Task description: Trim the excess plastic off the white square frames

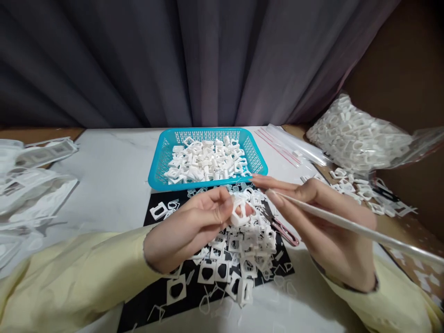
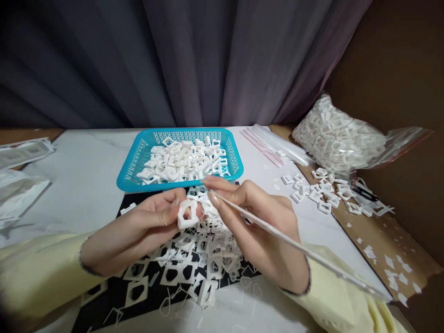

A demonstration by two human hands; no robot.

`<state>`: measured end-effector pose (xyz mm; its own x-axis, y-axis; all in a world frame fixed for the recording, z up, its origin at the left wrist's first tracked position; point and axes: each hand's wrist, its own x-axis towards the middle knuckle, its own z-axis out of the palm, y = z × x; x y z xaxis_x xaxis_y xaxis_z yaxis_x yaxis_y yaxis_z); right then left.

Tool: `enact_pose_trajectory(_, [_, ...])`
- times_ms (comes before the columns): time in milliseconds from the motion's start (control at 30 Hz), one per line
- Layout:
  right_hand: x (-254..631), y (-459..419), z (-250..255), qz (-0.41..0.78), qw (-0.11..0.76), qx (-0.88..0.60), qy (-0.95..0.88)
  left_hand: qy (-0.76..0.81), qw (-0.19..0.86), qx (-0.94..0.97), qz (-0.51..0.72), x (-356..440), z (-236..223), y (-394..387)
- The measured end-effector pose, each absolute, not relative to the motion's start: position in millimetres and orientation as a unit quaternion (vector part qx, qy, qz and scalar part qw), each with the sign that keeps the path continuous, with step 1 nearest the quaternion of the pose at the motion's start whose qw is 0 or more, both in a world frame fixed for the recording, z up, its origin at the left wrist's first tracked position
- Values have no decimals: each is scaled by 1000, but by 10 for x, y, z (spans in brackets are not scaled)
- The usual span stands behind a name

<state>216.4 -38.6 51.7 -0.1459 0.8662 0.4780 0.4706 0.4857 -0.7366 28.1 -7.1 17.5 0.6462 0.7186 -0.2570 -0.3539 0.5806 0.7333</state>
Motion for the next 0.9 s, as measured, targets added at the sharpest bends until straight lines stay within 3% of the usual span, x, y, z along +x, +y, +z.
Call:
enact_pose_trajectory(167, [2104,-457,534,341,470,-449,-679,266,845,312,342,293,199,-60])
enact_pose_trajectory(900, [2046,-418,410,378,472,-439,-665,274,846,296,347,271,110,-82])
